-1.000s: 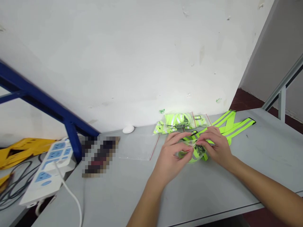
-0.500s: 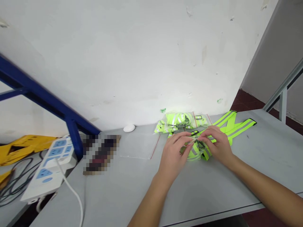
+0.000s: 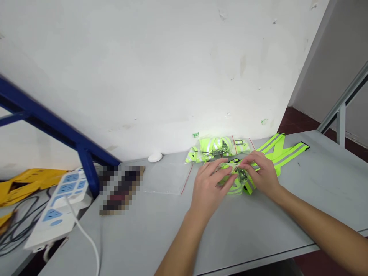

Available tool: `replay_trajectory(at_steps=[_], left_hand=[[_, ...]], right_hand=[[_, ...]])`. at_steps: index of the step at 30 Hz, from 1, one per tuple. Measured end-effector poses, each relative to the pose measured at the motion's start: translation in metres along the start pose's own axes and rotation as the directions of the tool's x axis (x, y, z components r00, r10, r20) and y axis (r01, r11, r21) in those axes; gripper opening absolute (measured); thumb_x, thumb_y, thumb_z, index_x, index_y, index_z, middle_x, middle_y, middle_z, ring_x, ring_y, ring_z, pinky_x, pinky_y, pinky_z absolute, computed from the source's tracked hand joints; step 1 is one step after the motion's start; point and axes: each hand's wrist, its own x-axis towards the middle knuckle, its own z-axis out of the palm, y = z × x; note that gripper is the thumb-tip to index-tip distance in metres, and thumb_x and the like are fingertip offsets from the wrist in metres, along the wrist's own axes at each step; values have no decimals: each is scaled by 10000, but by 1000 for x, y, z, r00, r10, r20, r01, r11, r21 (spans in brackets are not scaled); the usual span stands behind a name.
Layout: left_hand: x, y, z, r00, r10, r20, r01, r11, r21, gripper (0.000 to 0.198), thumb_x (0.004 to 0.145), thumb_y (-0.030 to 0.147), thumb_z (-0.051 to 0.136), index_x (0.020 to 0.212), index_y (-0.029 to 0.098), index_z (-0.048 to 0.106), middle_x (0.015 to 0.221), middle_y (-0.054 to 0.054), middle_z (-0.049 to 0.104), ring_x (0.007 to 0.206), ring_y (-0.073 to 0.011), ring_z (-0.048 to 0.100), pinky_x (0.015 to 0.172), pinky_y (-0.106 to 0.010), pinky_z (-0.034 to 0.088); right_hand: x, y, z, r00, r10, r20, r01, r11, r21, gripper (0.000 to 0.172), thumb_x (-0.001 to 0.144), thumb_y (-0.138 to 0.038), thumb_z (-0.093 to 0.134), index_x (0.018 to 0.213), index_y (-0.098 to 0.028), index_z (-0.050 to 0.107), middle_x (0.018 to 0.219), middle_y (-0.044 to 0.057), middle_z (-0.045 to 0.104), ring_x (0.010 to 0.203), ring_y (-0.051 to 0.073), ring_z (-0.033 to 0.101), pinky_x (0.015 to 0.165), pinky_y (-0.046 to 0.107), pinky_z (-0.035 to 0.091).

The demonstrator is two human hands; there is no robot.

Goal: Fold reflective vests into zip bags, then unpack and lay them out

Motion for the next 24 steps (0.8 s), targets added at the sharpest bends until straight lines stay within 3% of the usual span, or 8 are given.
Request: replay_trajectory(at_steps=[5, 12, 18, 24], left_hand=[[3, 3, 2, 995, -52, 87, 44, 995, 85, 154, 796, 362, 715, 865, 224, 721, 943, -47, 701, 861, -208, 594, 758, -348, 499], [3, 3, 3, 992, -76, 100, 64, 991, 117, 227, 804, 399, 705, 681, 210, 678, 922, -57, 689, 883, -221, 575, 735, -352, 486], [-1, 9, -2, 986, -81, 144, 89, 995, -51, 218, 857, 345, 646, 710, 197, 580, 1008, -66, 649, 947, -211, 596, 801, -370, 498], [-10, 12, -7, 991, -126, 38, 131, 953, -273, 47, 888, 229, 586, 874, 218, 543, 933, -57, 640, 932, -184, 630, 790, -336, 523]], right_hand=[[1, -3, 0, 1000, -22, -8, 22, 1000, 2, 126, 873, -179, 604, 762, -237, 597, 691, -19, 643, 703, 166, 573, 717, 342, 435], [2, -4, 0, 998, -40, 39, 41, 999, -20, 122, 875, -194, 601, 762, -239, 591, 687, -18, 648, 688, 169, 579, 721, 347, 425], [3, -9, -4, 985, -122, 126, 123, 992, 3, 18, 859, -242, 648, 877, -246, 647, 782, 7, 651, 752, 174, 600, 777, 368, 429], [4, -16, -7, 974, -190, 123, 184, 981, 61, 78, 875, -210, 614, 848, -255, 673, 772, 12, 641, 744, 167, 604, 752, 373, 459]])
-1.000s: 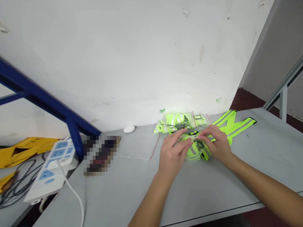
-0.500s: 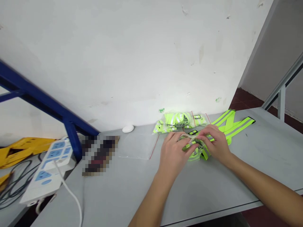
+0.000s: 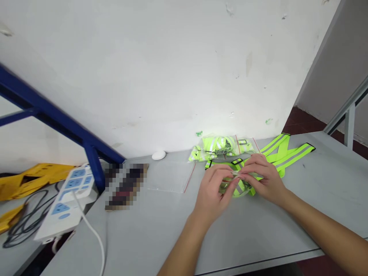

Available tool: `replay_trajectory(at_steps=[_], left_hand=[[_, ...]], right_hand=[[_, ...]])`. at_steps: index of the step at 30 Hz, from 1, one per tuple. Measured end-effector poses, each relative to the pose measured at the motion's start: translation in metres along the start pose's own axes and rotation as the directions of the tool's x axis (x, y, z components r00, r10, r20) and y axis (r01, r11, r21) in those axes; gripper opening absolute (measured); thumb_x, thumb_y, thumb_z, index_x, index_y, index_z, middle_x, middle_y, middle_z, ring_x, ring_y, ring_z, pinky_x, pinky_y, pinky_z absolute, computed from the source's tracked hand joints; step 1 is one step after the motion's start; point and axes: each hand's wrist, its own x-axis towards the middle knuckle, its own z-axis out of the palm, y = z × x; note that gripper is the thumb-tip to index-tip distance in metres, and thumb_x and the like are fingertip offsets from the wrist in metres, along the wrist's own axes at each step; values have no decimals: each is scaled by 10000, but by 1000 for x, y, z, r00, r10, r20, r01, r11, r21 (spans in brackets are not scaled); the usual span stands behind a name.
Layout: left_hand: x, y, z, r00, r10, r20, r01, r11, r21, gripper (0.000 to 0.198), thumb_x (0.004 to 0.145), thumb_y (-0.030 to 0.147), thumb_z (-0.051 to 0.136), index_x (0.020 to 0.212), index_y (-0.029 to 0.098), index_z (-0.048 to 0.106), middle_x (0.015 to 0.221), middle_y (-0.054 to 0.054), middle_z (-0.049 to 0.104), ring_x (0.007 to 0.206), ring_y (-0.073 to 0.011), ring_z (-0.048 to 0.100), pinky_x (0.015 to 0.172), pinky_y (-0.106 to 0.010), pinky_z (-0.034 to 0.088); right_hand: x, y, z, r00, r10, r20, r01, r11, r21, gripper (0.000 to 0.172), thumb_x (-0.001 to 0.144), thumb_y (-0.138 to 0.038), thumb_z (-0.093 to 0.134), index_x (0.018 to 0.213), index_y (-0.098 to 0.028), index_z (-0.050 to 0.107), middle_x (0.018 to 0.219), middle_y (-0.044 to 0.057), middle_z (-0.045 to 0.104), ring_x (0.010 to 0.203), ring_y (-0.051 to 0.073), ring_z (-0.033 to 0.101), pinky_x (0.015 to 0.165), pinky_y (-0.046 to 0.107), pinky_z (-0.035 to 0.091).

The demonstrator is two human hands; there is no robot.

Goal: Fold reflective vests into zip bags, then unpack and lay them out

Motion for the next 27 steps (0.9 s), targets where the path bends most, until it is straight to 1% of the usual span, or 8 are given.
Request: replay_trajectory(at_steps=[2, 5, 10, 12, 14, 20, 22, 27], left_hand=[[-2, 1, 1, 994, -89, -59, 82, 991, -108, 125, 866, 230, 618, 934, 227, 513, 909, -36, 650, 899, -172, 648, 775, -324, 534], [-1, 3, 3, 956, -278, -92, 241, 926, -290, 332, 825, 259, 676, 1070, 245, 452, 847, -1, 672, 840, -168, 680, 779, -329, 548], [6, 3, 2, 867, -489, 102, 457, 696, -554, 536, 781, 347, 723, 1198, 242, 401, 796, -2, 701, 738, -192, 710, 639, -299, 556], [7, 1, 2, 844, -510, 164, 500, 641, -581, 527, 777, 358, 729, 1191, 229, 429, 816, -14, 714, 772, -192, 709, 682, -303, 556], [7, 0, 2, 838, -517, 172, 511, 633, -581, 475, 777, 358, 732, 1155, 223, 478, 839, -19, 720, 811, -185, 701, 726, -305, 550], [6, -1, 6, 872, -472, 127, 473, 752, -459, 220, 752, 374, 742, 831, 179, 681, 998, -74, 685, 919, -209, 657, 786, -331, 536], [6, -1, 7, 885, -449, 121, 449, 757, -474, 211, 768, 381, 727, 825, 179, 701, 979, -73, 686, 920, -212, 650, 813, -346, 530], [6, -2, 5, 879, -464, 110, 454, 745, -489, 210, 793, 382, 708, 817, 174, 724, 854, -62, 681, 838, -194, 629, 773, -328, 517]], right_hand=[[-1, -1, 0, 1000, 16, -15, -16, 1000, 20, 69, 871, -214, 624, 845, -253, 674, 777, 18, 643, 750, 171, 606, 737, 371, 472], [-2, -3, 1, 998, 52, -21, -50, 997, 52, 59, 863, -220, 638, 837, -253, 679, 780, 26, 646, 762, 179, 609, 713, 364, 490], [-2, -4, 2, 993, 113, -14, -110, 986, 123, 46, 848, -209, 660, 839, -245, 688, 790, 31, 637, 755, 175, 616, 664, 331, 505], [-2, -4, 2, 990, 140, 4, -139, 978, 155, 43, 847, -208, 663, 847, -241, 690, 783, 30, 627, 743, 169, 614, 641, 315, 503], [-1, -5, 1, 986, 164, 26, -166, 970, 176, 40, 847, -208, 663, 842, -237, 690, 774, 28, 616, 729, 164, 607, 619, 302, 497], [-1, -8, 0, 973, 228, 37, -231, 950, 209, 51, 852, -203, 653, 811, -230, 669, 767, 19, 582, 688, 145, 572, 602, 280, 480], [-2, -8, 1, 974, 226, 26, -227, 951, 209, 49, 851, -199, 653, 816, -231, 667, 772, 17, 581, 695, 146, 569, 612, 281, 477], [-5, -5, 4, 964, 264, 25, -263, 940, 219, 48, 856, -218, 652, 813, -233, 666, 769, 12, 582, 693, 143, 568, 608, 271, 468]])
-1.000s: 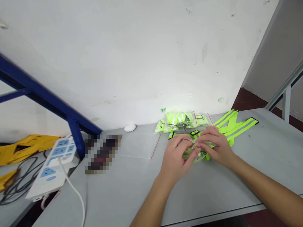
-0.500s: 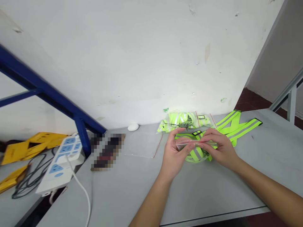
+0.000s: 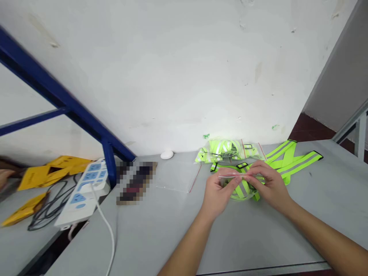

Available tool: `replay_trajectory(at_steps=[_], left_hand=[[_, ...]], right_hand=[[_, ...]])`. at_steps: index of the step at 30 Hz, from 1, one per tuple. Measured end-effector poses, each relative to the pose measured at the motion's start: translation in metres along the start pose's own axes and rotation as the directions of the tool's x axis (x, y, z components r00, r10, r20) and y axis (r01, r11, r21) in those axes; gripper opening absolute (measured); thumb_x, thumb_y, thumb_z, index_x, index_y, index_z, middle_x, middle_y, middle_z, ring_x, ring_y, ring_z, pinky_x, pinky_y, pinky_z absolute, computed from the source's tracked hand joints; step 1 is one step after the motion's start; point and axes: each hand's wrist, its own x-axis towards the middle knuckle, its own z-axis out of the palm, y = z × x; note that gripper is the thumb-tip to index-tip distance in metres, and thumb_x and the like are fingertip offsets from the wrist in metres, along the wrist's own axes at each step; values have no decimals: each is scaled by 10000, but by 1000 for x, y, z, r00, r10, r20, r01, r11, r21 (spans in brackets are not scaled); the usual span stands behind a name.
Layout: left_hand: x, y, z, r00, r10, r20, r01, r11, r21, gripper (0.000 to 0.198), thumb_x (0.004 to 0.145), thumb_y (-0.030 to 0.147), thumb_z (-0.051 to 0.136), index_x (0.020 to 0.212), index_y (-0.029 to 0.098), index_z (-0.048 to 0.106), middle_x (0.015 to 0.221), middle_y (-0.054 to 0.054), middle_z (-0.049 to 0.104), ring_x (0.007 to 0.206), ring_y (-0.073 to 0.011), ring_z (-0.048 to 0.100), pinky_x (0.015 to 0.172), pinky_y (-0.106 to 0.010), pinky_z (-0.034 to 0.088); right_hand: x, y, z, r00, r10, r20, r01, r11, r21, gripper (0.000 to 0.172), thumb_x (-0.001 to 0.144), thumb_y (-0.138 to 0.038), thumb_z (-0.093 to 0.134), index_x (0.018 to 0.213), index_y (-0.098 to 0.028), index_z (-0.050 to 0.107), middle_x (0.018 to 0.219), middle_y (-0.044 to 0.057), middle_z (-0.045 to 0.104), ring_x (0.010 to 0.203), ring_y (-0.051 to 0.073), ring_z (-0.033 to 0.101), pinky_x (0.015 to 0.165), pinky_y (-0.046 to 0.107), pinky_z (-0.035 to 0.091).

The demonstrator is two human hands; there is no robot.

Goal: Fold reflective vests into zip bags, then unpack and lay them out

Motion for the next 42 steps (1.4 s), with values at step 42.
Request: replay_trajectory(at_steps=[42], left_hand=[[-2, -11, 0, 957, 38, -287, -87, 983, -159, 312, 886, 438, 583, 764, 165, 670, 764, -25, 656, 752, -152, 595, 718, -245, 467]], right_hand=[[-1, 19, -2, 981, 186, -50, -176, 970, 166, 134, 813, -332, 687, 720, -238, 664, 779, 15, 555, 748, 160, 540, 652, 280, 443]])
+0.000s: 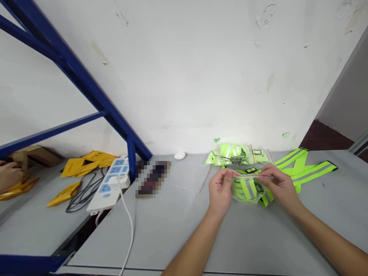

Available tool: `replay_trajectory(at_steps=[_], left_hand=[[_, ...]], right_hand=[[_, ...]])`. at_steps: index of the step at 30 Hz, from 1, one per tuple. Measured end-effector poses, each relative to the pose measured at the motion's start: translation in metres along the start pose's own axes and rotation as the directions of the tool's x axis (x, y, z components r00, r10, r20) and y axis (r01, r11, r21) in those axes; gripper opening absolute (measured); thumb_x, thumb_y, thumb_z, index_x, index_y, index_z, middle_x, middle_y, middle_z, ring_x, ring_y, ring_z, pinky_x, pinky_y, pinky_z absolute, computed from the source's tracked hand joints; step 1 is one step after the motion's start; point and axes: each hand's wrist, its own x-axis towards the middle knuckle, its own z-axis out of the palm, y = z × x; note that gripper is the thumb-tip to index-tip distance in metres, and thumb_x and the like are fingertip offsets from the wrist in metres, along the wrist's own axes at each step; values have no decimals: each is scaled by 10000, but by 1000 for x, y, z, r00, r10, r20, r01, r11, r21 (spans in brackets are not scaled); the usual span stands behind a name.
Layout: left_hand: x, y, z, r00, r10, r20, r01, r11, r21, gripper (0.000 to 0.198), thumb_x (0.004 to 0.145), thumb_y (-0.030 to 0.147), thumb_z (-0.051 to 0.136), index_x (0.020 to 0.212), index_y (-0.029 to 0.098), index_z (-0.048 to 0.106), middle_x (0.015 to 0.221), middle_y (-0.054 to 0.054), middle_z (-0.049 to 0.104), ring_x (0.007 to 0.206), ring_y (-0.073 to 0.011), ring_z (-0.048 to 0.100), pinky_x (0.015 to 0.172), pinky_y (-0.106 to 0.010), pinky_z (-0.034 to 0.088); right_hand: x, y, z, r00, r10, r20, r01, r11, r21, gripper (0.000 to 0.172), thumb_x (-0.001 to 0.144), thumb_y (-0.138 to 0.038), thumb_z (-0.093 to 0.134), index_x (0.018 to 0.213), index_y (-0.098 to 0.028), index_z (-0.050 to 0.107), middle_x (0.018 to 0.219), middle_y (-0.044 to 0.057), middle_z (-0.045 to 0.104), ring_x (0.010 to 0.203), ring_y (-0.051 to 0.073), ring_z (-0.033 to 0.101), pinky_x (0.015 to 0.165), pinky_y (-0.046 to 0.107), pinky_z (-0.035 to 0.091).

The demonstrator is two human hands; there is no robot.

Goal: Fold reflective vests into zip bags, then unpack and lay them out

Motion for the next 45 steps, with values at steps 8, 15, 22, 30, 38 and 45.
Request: replay_trajectory(at_steps=[8, 15, 22, 30, 38, 45], left_hand=[[3, -2, -1, 998, -21, 54, 20, 1000, 9, 265, 839, 430, 651, 845, 167, 681, 967, -69, 706, 935, -193, 630, 835, -287, 480], [2, -4, -4, 996, -10, 92, 7, 1000, 30, 265, 850, 422, 640, 803, 164, 683, 791, -39, 682, 782, -172, 623, 755, -283, 481], [5, -3, -4, 984, -35, 177, 23, 997, 68, 270, 824, 436, 665, 842, 176, 738, 888, -64, 710, 870, -197, 636, 798, -295, 487], [-3, -3, 3, 966, -4, 257, -32, 990, 136, 272, 854, 419, 628, 855, 177, 750, 914, -76, 728, 908, -228, 652, 830, -335, 495], [-2, -11, 2, 991, -60, 123, 32, 975, 218, 445, 901, 543, 489, 873, 168, 727, 785, -43, 709, 765, -207, 641, 702, -295, 490], [-2, -14, 2, 990, -70, 119, 8, 888, 459, 525, 769, 485, 690, 1191, 221, 522, 1008, -56, 701, 898, -229, 652, 761, -304, 476]], right_hand=[[3, -2, -3, 999, 10, -36, -11, 1000, -22, 189, 781, -368, 718, 654, -233, 680, 728, 15, 561, 674, 158, 540, 598, 296, 434], [1, -2, -2, 998, -43, -45, 41, 999, -36, 133, 746, -360, 753, 673, -253, 727, 658, 10, 574, 627, 156, 540, 579, 302, 449], [8, -3, -9, 995, 16, 100, -20, 999, 41, 141, 721, -372, 774, 817, -270, 758, 894, 46, 623, 857, 197, 597, 695, 324, 495], [4, -7, -3, 986, 92, 136, -104, 991, 86, 168, 735, -418, 757, 724, -250, 761, 864, 53, 645, 791, 190, 620, 693, 337, 532], [19, 12, -30, 867, 252, 430, -302, 952, 52, 376, 816, -544, 638, 1030, -256, 752, 1085, 82, 719, 1096, 274, 611, 937, 458, 478], [8, 19, -6, 837, 474, 274, -512, 855, 86, 430, 832, -594, 575, 823, -185, 706, 582, -28, 563, 550, 138, 543, 603, 315, 536]])
